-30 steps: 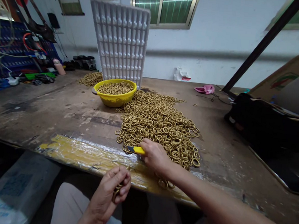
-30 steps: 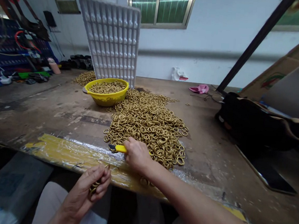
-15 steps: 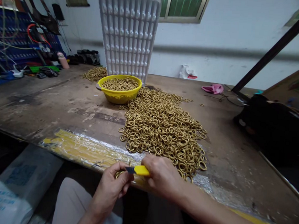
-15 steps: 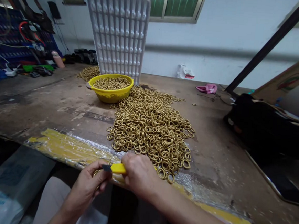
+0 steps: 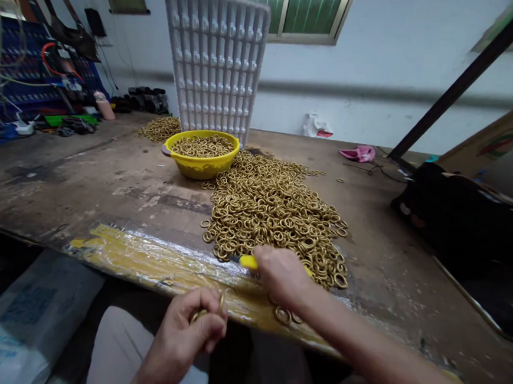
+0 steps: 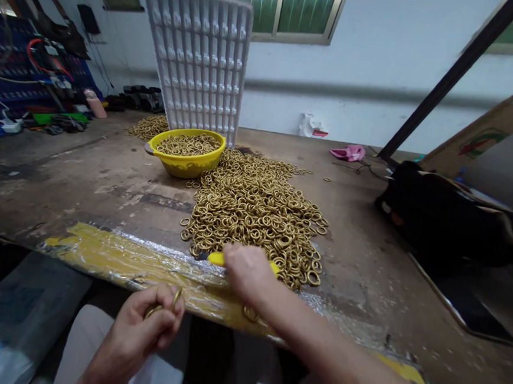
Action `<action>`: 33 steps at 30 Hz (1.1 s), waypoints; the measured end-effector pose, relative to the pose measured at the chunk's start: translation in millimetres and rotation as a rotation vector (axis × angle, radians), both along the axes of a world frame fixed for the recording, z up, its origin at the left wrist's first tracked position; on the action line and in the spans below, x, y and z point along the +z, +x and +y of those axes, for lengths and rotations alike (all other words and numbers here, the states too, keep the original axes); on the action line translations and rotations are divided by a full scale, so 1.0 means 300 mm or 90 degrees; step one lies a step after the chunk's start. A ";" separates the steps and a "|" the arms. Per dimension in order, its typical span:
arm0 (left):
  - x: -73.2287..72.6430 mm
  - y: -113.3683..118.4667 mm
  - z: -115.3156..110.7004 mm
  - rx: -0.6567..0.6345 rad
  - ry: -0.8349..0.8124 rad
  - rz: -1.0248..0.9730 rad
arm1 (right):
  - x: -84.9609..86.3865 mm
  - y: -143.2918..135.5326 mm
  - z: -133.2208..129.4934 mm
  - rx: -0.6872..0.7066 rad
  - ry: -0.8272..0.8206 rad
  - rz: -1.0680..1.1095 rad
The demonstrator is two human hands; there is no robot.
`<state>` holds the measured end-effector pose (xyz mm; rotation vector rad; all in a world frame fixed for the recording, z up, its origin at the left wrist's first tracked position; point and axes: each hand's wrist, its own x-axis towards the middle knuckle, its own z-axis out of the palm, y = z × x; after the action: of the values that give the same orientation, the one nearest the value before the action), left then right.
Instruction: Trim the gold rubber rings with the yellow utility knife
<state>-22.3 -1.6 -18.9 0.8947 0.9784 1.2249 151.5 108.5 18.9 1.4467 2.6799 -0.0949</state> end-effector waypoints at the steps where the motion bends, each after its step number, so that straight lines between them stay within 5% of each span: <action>1: 0.008 0.002 -0.008 -0.024 0.008 -0.029 | -0.001 0.009 0.020 -0.031 0.017 -0.008; 18: -0.045 -0.010 0.034 -0.084 -0.154 -0.332 | -0.109 -0.072 0.048 0.104 0.049 0.056; 33: -0.057 0.061 0.062 -0.043 -0.219 -0.225 | -0.117 -0.060 0.069 0.054 -0.004 0.103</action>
<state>-4.0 16.9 -36.0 0.4192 0.8315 1.0695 133.4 129.2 -16.2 1.3779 2.8612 -0.2215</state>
